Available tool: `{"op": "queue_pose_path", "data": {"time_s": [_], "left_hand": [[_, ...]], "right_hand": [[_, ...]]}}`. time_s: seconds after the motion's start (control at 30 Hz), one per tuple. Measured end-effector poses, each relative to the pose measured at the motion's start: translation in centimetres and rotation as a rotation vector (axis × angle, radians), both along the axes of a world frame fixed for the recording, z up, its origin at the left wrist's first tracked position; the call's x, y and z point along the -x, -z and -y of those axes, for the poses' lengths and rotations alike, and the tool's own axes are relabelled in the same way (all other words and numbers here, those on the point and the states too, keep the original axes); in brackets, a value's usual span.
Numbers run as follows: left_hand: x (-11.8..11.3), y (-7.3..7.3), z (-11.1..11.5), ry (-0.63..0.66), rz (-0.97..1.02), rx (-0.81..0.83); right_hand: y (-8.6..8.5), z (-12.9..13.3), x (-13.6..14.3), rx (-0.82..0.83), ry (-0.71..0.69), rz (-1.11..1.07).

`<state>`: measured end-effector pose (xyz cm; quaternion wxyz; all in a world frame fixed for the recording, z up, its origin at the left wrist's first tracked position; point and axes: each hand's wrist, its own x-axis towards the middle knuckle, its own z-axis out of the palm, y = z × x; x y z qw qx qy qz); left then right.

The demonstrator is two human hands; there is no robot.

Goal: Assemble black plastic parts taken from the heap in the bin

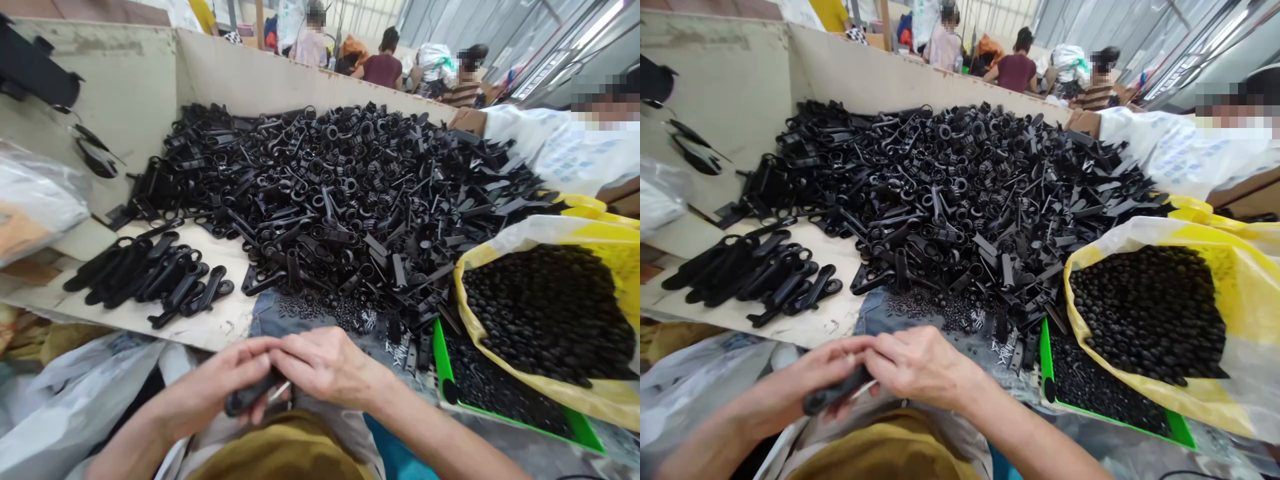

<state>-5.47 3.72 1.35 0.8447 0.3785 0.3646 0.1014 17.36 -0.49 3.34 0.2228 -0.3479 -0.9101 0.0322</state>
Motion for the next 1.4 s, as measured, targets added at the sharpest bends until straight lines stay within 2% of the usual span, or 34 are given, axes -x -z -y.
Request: {"op": "queue_pose_path", "data": {"time_s": [0.03, 0.1, 0.2, 0.27, 0.37, 0.43, 0.5, 0.63, 0.73, 0.87, 1.0, 1.07, 1.17, 1.3, 1.4], "left_hand": [[-1.0, 0.7, 0.8, 0.083, 0.082, 0.056], [-3.0, 1.8, 2.2, 0.134, 0.204, 0.141], [-5.1, 2.5, 3.5, -0.029, 0.241, 0.133], [-5.7, 2.4, 3.6, -0.153, 0.214, 0.103], [-5.8, 2.0, 3.3, -0.260, 0.163, 0.071], [-5.6, 1.7, 3.2, -0.291, 0.145, 0.051], [-5.6, 1.5, 3.1, -0.305, 0.137, 0.041], [-5.8, 0.9, 3.4, -0.299, 0.158, 0.098], [-6.1, 0.5, 3.4, -0.276, 0.196, 0.175], [-6.5, 0.3, 3.2, -0.264, 0.219, 0.302], [-7.1, 0.3, 3.3, -0.249, 0.243, 0.346], [-7.2, 0.3, 3.4, -0.262, 0.225, 0.306], [-7.0, 0.4, 3.5, -0.287, 0.149, 0.190], [-6.8, 1.1, 3.7, -0.362, -0.012, -0.146], [-6.9, 1.6, 3.8, -0.387, -0.109, -0.362]], "right_hand": [[0.5, 1.1, -0.8, 0.100, 0.036, -0.023], [1.2, 2.5, -2.3, 0.255, 0.119, -0.133], [1.3, 2.6, -4.4, 0.313, 0.310, -0.342], [1.2, 1.7, -5.7, 0.233, 0.513, -0.388], [1.5, -0.5, -7.2, 0.018, 0.807, -0.234], [1.9, -2.0, -7.5, -0.096, 0.940, -0.058], [2.3, -3.2, -7.6, -0.140, 1.008, 0.087], [2.6, -4.4, -7.9, -0.153, 0.998, 0.174], [2.7, -3.9, -8.6, -0.222, 0.914, 0.054], [3.2, -0.8, -7.9, -0.285, 0.778, -0.192], [4.1, 3.3, -4.6, -0.205, 0.518, -0.329], [4.5, 4.5, -3.1, -0.145, 0.478, -0.421], [4.6, 5.3, -1.7, 0.028, 0.478, -0.550], [4.2, 5.4, -0.7, 0.290, 0.584, -0.686], [4.1, 5.3, -0.1, 0.337, 0.657, -0.725]]}}
